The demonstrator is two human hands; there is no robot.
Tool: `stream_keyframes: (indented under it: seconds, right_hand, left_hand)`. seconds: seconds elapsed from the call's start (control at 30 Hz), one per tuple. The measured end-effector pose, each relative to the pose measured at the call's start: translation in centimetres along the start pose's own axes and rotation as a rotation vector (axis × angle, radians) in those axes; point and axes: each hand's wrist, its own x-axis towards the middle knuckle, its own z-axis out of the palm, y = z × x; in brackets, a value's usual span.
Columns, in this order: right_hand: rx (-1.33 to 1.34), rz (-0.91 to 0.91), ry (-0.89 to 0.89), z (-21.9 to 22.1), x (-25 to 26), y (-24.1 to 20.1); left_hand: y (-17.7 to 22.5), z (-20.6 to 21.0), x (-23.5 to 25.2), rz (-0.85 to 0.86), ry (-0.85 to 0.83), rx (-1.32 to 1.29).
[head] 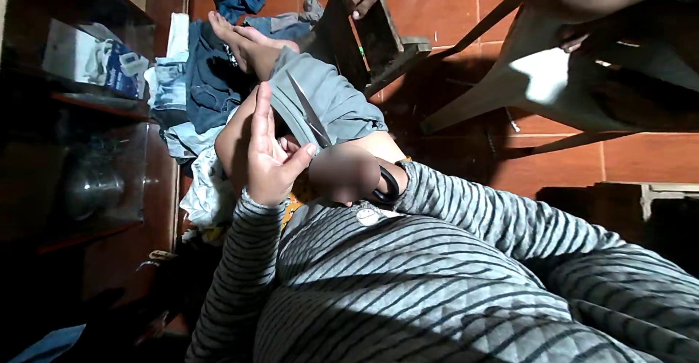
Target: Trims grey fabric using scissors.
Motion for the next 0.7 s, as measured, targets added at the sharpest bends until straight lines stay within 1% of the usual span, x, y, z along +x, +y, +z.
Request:
stream_keyframes:
  seconds: [0.13,0.37,0.47,0.53,0.63,0.7]
  right_hand:
    - [-0.064,0.003,0.060,0.3,0.0,-0.2]
    - [-0.086,0.052,0.136,0.5,-0.4,-0.5]
    - [-0.115,0.074,0.161,0.7,-0.5,-0.7]
    - [-0.160,0.087,0.183,0.7,-0.6,-0.7]
    - [-0.299,0.089,0.228,0.6,-0.8,-0.4]
    - [-0.336,0.078,0.234,0.5,-0.8,-0.3]
  left_hand:
    - [0.0,0.4,-0.1,-0.029,0.023,0.010]
    - [-0.5,0.7,0.1,0.005,0.003,0.007]
    - [-0.6,0.7,0.1,0.012,0.019,0.050]
    - [-0.8,0.6,0.3,0.028,0.095,0.077]
    - [-0.5,0.8,0.9,-0.018,0.333,0.088]
    - [-0.4,0.6,1.2,-0.055,0.383,0.084]
